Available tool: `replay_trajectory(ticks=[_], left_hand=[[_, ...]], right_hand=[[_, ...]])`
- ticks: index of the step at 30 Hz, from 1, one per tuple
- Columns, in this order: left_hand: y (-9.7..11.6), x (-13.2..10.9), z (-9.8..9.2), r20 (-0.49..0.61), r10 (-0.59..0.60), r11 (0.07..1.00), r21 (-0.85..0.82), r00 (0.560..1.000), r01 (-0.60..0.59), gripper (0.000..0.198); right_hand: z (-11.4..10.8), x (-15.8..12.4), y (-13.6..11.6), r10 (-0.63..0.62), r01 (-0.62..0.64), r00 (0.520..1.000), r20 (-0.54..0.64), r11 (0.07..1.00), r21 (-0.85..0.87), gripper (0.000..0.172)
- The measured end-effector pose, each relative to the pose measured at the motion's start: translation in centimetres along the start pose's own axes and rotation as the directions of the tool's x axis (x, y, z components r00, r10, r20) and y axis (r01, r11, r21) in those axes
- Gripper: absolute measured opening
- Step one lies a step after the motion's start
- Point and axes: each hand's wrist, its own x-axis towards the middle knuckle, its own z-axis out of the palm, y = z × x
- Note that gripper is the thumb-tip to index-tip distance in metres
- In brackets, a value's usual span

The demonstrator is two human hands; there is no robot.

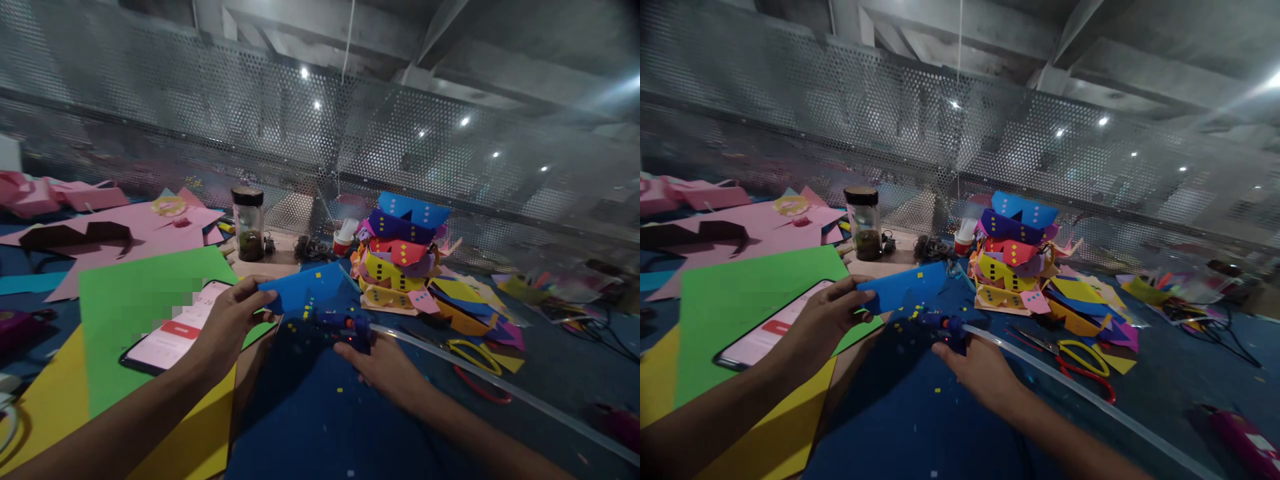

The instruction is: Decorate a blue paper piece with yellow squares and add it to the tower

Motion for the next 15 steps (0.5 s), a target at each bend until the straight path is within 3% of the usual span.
replay_trajectory(ticks=[5, 10, 15], left_hand=[[-0.1, 0.0, 0.0, -0.007, -0.022, 1.0, 0.003, 1.0, 0.022, 0.018], [-0.3, -0.1, 0.2, -0.006, -0.061, 0.998, 0.017, 0.998, 0.061, 0.018], [-0.5, -0.4, 0.3, 0.04, -0.097, 0.994, 0.046, 0.994, 0.096, 0.015]], right_hand=[[-1.0, -1.7, 0.1, 0.089, -0.086, 0.995, -0.044, 0.995, 0.054, 0.034], [-1.6, -3.3, 0.5, 0.134, -0.137, 0.982, -0.13, 0.99, -0.014, 0.035], [-2.1, -4.3, 0.4, 0.067, -0.05, 0.971, -0.23, 0.996, 0.079, 0.031]])
